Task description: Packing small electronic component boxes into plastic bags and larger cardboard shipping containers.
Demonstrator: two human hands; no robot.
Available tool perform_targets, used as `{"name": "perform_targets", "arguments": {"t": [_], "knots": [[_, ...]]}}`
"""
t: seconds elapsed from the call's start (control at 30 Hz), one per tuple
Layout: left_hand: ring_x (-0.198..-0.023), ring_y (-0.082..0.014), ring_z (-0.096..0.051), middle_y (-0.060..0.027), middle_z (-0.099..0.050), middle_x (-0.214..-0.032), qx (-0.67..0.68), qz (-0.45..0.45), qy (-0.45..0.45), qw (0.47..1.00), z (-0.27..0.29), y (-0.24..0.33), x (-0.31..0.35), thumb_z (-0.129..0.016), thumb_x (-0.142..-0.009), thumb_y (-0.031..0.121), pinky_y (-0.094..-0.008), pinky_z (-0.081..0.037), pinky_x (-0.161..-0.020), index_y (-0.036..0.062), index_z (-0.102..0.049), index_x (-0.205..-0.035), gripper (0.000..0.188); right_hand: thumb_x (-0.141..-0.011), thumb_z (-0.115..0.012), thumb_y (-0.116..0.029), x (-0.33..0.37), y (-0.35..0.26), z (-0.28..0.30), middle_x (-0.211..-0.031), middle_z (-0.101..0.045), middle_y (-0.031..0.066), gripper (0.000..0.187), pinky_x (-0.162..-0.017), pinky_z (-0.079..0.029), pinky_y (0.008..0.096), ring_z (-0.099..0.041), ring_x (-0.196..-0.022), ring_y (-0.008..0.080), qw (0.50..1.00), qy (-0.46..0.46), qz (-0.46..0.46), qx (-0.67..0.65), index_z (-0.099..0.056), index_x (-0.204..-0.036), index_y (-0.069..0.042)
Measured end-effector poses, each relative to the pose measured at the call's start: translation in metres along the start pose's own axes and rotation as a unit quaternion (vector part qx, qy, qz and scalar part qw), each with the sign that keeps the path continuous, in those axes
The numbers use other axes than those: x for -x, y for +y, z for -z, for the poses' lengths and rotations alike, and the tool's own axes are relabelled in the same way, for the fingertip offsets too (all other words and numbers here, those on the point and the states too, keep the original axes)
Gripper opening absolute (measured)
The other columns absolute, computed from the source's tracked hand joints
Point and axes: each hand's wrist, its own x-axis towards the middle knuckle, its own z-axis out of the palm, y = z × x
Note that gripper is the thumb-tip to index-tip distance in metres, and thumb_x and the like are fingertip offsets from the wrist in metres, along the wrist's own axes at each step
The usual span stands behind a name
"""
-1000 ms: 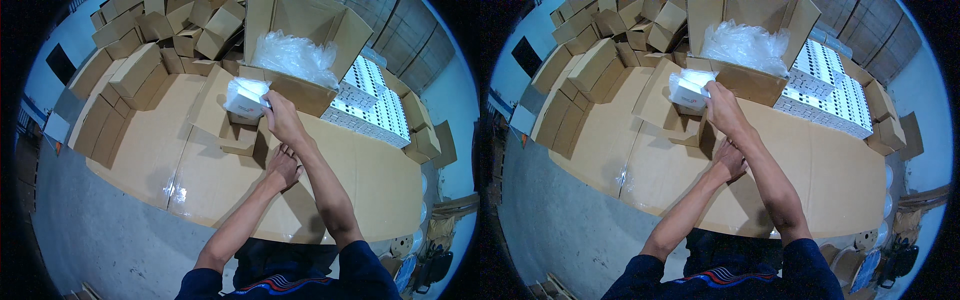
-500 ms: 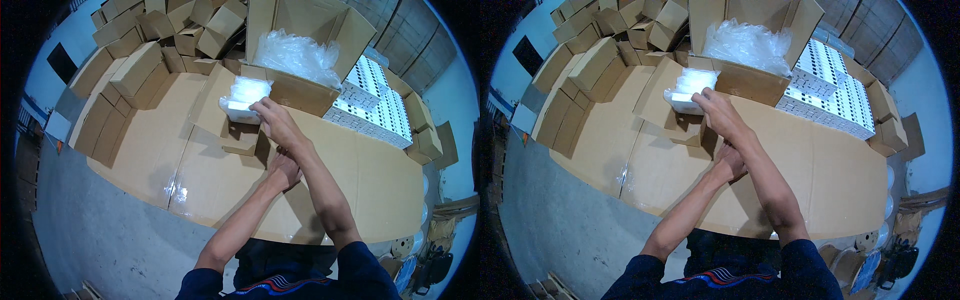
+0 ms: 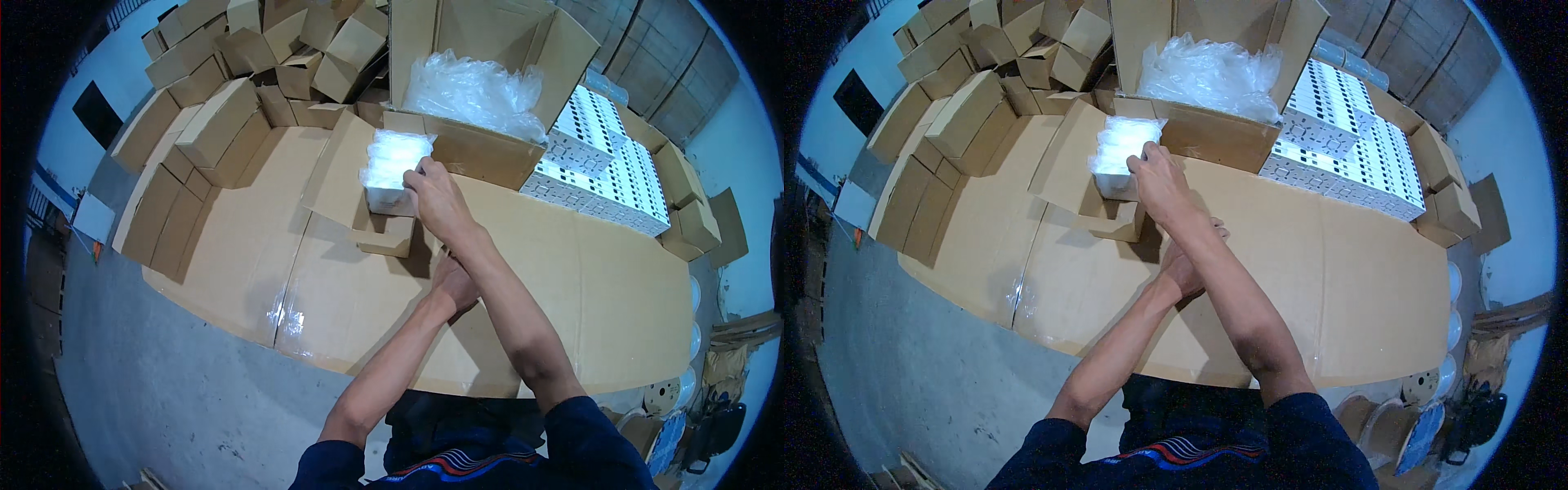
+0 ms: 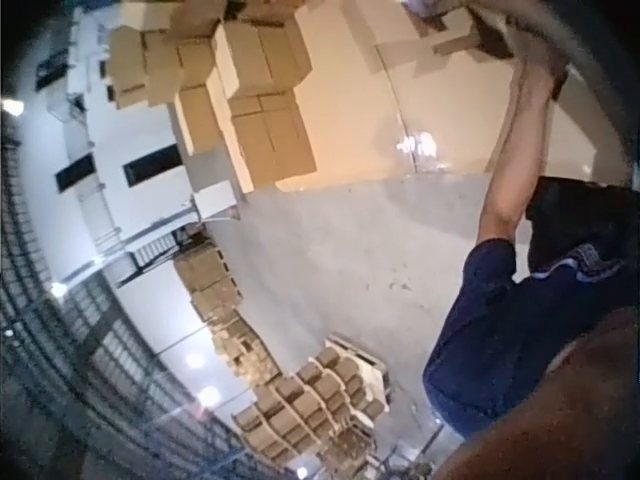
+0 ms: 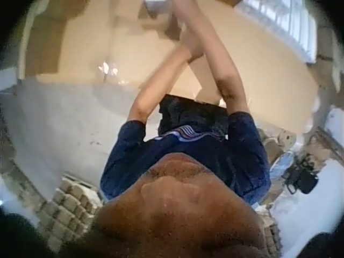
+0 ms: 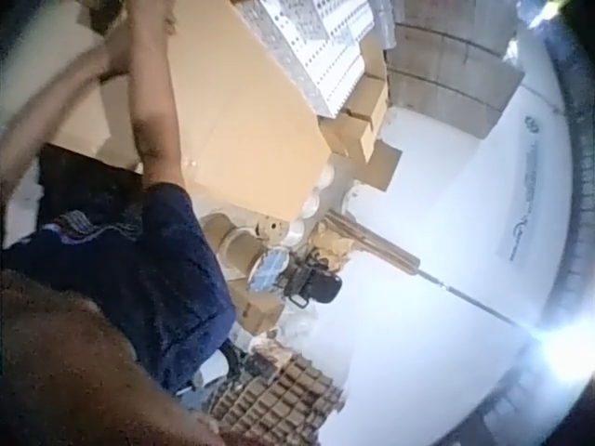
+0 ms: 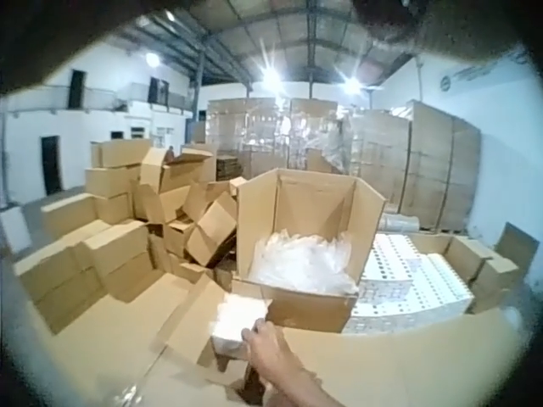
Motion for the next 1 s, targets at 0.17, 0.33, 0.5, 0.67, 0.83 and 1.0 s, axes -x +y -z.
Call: {"name": "perform_targets", "arguments": {"t": [0.17,0.33,0.5,0.67,0.83,1.0], "knots": [[-0.116,-0.0343,-0.053,-0.018,-0.06,-0.119,-0.163,-0.029,-0.015,0.986,-0.015,-0.002,-0.006,-0.061,-0.089,0.033,-0.0451,-0.04,-0.1,0.0077,-0.059,-0.113,0.035,-0.092,-0.061,-0.018,0.017,-0.009,0.035,-0.127,-0.049,0.0213,0.026,-0.096,-0.045,0.0503,-0.051,-0.115,0.0394,0.998,-0.041,-0.044,0.03,-0.067,-0.113,-0.005],[-0.118,-0.0322,-0.053,-0.0147,-0.058,-0.125,-0.094,0.007,-0.105,0.99,-0.033,0.009,-0.021,-0.065,-0.087,0.03,-0.0453,-0.039,-0.102,0.0107,-0.059,-0.116,0.036,-0.096,-0.059,-0.025,0.043,0.015,0.058,-0.145,-0.038,0.0239,0.04,-0.108,-0.041,0.048,-0.044,-0.131,0.0427,0.997,-0.038,-0.055,-0.029,-0.058,-0.132,-0.008],[-0.125,-0.0378,-0.05,-0.0179,-0.056,-0.132,-0.04,0.07,-0.089,0.993,-0.026,0.07,-0.065,-0.072,-0.082,0.017,-0.0462,-0.04,-0.104,0.0063,-0.06,-0.125,0.046,-0.095,-0.061,-0.022,0.091,0.075,0.123,-0.143,-0.042,0.0212,0.043,-0.104,-0.044,0.0457,-0.05,-0.126,0.0395,0.989,0.053,-0.049,-0.133,-0.054,-0.135,-0.007],[-0.127,-0.0362,-0.047,-0.0168,-0.057,-0.129,-0.114,-0.039,-0.025,0.992,-0.075,0.083,-0.094,-0.073,-0.08,0.013,-0.0465,-0.038,-0.107,0.0029,-0.06,-0.123,0.046,-0.09,-0.065,-0.013,0.134,0.173,0.215,-0.131,-0.054,0.0184,0.041,-0.091,-0.051,0.0411,-0.059,-0.109,0.0343,0.977,0.156,-0.112,-0.088,-0.056,-0.13,-0.005],[-0.126,-0.0347,-0.048,-0.0159,-0.056,-0.127,-0.111,-0.048,-0.032,0.992,-0.111,0.122,-0.123,-0.072,-0.081,0.011,-0.0456,-0.036,-0.109,0.0026,-0.062,-0.119,0.04,-0.09,-0.064,-0.009,0.141,0.286,0.327,-0.117,-0.06,0.0178,0.034,-0.084,-0.051,0.0389,-0.061,-0.102,0.0331,0.957,0.269,-0.1,0.041,-0.059,-0.122,-0.002],[-0.127,-0.0338,-0.047,-0.0152,-0.055,-0.129,-0.117,-0.01,-0.034,0.993,-0.146,0.149,-0.147,-0.07,-0.084,0.01,-0.0453,-0.035,-0.11,0.004,-0.063,-0.117,0.035,-0.091,-0.061,-0.013,0.123,0.403,0.422,-0.113,-0.059,0.0194,0.031,-0.09,-0.05,0.0454,-0.06,-0.105,0.0382,0.932,0.307,-0.116,0.155,-0.059,-0.12,-0.003]]}}
